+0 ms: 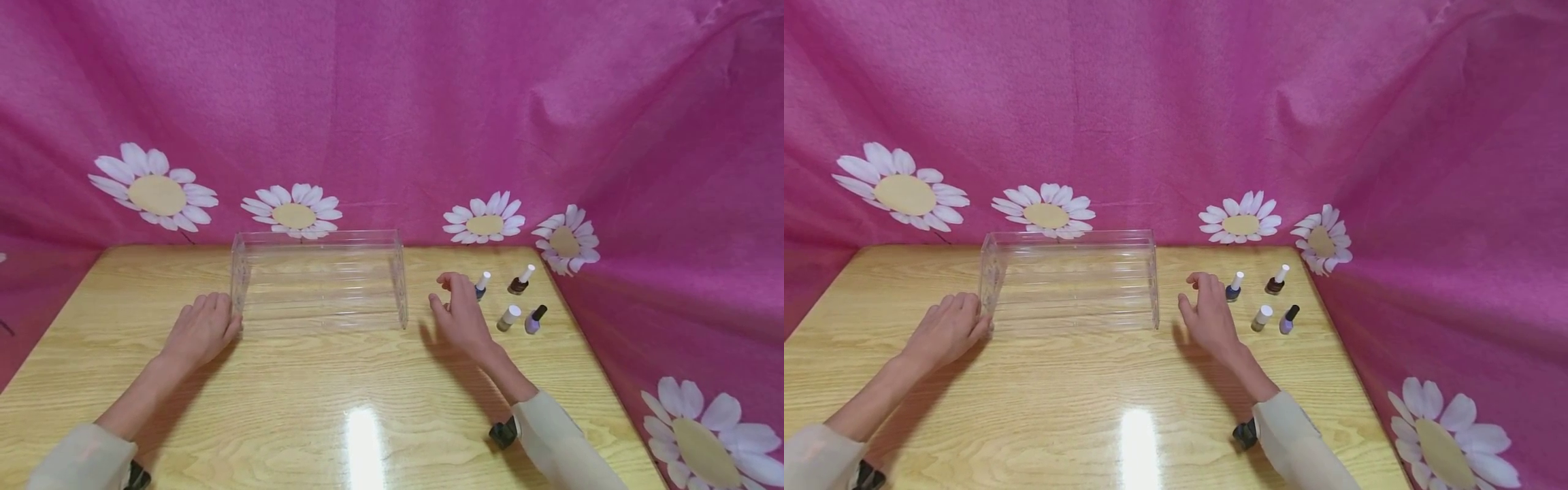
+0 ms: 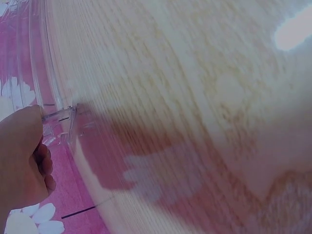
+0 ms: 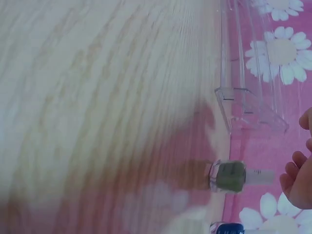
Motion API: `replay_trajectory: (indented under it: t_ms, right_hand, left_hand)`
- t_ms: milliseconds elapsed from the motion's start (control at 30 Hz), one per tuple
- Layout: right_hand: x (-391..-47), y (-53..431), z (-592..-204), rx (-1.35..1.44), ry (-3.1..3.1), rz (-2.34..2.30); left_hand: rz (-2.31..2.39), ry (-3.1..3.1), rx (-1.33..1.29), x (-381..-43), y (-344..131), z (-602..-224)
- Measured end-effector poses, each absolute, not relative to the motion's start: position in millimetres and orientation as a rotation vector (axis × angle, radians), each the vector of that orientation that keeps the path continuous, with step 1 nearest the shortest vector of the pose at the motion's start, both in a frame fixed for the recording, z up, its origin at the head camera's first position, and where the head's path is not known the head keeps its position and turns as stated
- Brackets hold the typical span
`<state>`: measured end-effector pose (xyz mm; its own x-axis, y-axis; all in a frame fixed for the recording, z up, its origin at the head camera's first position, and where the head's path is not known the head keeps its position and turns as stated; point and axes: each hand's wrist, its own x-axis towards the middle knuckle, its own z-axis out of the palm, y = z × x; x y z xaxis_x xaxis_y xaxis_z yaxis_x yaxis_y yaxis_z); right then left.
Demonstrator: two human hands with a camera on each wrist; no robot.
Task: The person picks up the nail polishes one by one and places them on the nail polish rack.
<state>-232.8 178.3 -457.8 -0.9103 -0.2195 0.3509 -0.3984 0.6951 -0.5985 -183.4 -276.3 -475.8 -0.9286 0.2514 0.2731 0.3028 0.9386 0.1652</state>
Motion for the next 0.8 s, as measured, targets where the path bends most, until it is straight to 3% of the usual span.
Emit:
replay_trajectory:
  t_ms: [800]
  right_hand:
    - [-232.6,201.7,-483.8,0.231,-2.558,1.644]
  left_hand:
    - [-0.319,-2.864,-0.429,-184.5,-278.0,-476.7]
